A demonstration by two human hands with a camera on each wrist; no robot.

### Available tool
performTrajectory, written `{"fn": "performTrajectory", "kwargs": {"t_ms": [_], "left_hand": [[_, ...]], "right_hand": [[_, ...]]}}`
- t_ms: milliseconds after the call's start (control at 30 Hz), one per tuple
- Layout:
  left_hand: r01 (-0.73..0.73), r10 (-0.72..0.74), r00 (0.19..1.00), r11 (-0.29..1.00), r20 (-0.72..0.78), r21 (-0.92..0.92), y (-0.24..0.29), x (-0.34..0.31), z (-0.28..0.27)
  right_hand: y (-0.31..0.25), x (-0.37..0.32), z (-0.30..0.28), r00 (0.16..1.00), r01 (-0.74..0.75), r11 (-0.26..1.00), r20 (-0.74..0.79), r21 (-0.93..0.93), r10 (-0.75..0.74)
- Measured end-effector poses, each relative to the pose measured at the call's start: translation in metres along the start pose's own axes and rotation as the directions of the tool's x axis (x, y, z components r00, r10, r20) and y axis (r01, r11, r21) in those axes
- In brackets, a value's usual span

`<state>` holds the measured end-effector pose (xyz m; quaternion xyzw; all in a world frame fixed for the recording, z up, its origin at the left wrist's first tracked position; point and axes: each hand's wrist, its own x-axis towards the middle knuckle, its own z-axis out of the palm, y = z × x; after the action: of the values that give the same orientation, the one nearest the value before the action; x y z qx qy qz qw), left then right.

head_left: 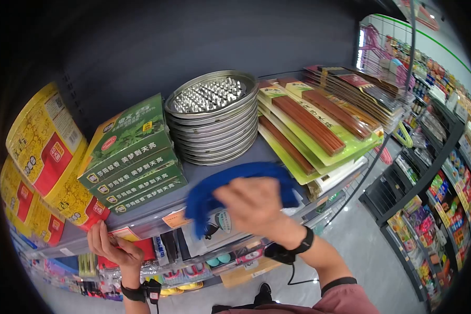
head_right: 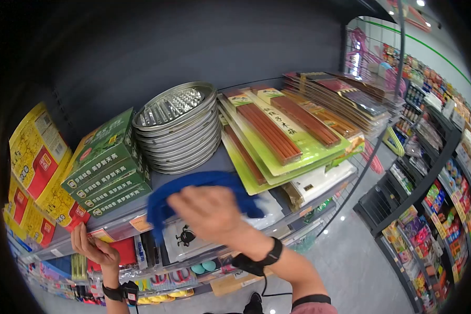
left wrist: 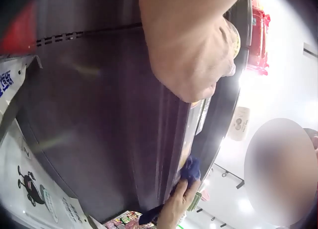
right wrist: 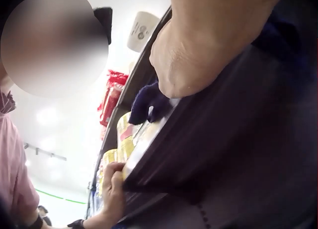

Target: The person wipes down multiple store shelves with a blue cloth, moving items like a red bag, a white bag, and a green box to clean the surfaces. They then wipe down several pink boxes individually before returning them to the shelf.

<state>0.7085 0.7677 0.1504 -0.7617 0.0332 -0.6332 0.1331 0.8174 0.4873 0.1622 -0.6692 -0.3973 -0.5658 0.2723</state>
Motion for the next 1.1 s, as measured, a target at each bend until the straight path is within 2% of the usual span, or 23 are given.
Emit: {"fn": "performTrajectory", "kwargs": {"t_ms": [67,133,200,300,333,400,433,467,533,633,667,733,767,800,867,900,933,967,1000,1067,1100], "left_hand": [[0.002,-0.002,1.0,1.0,-0.017,0.022,0.003,-0.001,0.003],[-0.002,0.002,0.998,1.0,-0.07,0.008,0.002,-0.001,0.008],[0.016,-0.014,0.998,1.0,-0.063,0.018,0.001,-0.003,0.01],[0.031,-0.032,0.999,0.999,-0.014,-0.042,0.0,-0.003,0.006],[0.029,-0.029,0.999,0.999,0.015,-0.045,0.002,0.0,0.002],[0.07,-0.065,0.995,0.996,0.08,-0.058,0.004,0.002,-0.006],[0.076,-0.064,0.99,0.993,0.124,-0.094,0.006,0.007,-0.013],[0.11,-0.086,0.974,0.988,0.208,-0.107,0.009,0.013,-0.022],[0.098,-0.041,0.935,0.985,0.353,-0.143,0.008,0.028,-0.042],[0.094,-0.017,0.902,0.983,0.432,-0.157,-0.013,0.03,-0.064],[0.098,-0.019,0.906,0.982,0.424,-0.164,-0.024,0.024,-0.066],[0.111,-0.075,0.963,0.986,0.26,-0.124,-0.052,0.004,-0.068],[0.124,-0.093,0.973,0.982,0.213,-0.14,-0.067,-0.004,-0.069],[0.164,-0.141,0.967,0.982,0.21,-0.098,-0.08,-0.01,-0.072],[0.226,-0.213,0.966,0.971,0.149,-0.079,-0.108,-0.022,-0.069],[0.227,-0.212,0.967,0.969,0.143,-0.098,-0.119,-0.026,-0.067],[0.201,-0.195,0.97,0.979,0.147,-0.025,-0.127,-0.029,-0.063],[0.173,-0.179,0.972,0.984,0.151,0.052,-0.135,-0.032,-0.059],[0.177,-0.181,0.974,0.983,0.14,0.039,-0.141,-0.036,-0.056],[0.104,-0.12,0.985,0.986,0.122,0.132,-0.148,-0.045,-0.048],[0.091,-0.105,0.991,0.984,0.089,0.153,-0.152,-0.049,-0.044]], "right_hand": [[0.024,-0.009,-0.015,0.998,-0.064,0.997,-0.026,-0.038,0.063],[0.038,-0.023,-0.02,0.999,-0.036,0.996,-0.01,-0.077,0.035],[0.033,-0.03,-0.015,1.0,-0.007,0.998,-0.001,-0.057,0.007],[0.008,-0.025,0.005,0.956,-0.19,0.98,-0.239,-0.06,0.171],[-0.003,-0.024,0.013,0.974,-0.147,0.989,-0.172,0.032,0.151],[-0.035,-0.021,0.033,0.996,0.074,0.997,-0.047,-0.038,-0.075],[-0.049,-0.02,0.046,0.981,0.194,0.981,0.011,-0.011,-0.194],[-0.066,-0.019,0.059,0.972,0.234,0.972,-0.006,0.009,-0.234],[-0.093,0.008,0.065,0.947,0.309,0.951,0.088,0.003,-0.308],[-0.128,0.025,0.084,0.921,0.238,0.953,0.267,0.187,-0.283],[-0.137,0.03,0.089,0.919,0.246,0.953,0.271,0.178,-0.288],[-0.148,0.037,0.093,0.887,0.38,0.919,0.242,0.104,-0.394],[-0.149,0.03,0.095,0.883,0.348,0.918,0.263,0.189,-0.389],[-0.148,0.031,0.093,0.879,0.351,0.922,0.28,0.165,-0.385],[-0.146,0.036,0.09,0.808,0.349,0.862,0.349,0.367,-0.476],[-0.152,0.041,0.085,0.83,0.374,0.891,0.334,0.259,-0.446],[-0.152,0.042,0.082,0.829,0.376,0.894,0.344,0.243,-0.442],[-0.146,0.043,0.076,0.868,0.315,0.905,0.299,0.285,-0.396],[-0.14,0.05,0.068,0.902,0.26,0.908,0.254,0.329,-0.35],[-0.133,0.08,0.032,0.934,0.184,0.972,0.282,0.147,-0.219],[-0.132,0.093,0.019,0.97,0.163,0.987,0.181,0.0,-0.16]]}}
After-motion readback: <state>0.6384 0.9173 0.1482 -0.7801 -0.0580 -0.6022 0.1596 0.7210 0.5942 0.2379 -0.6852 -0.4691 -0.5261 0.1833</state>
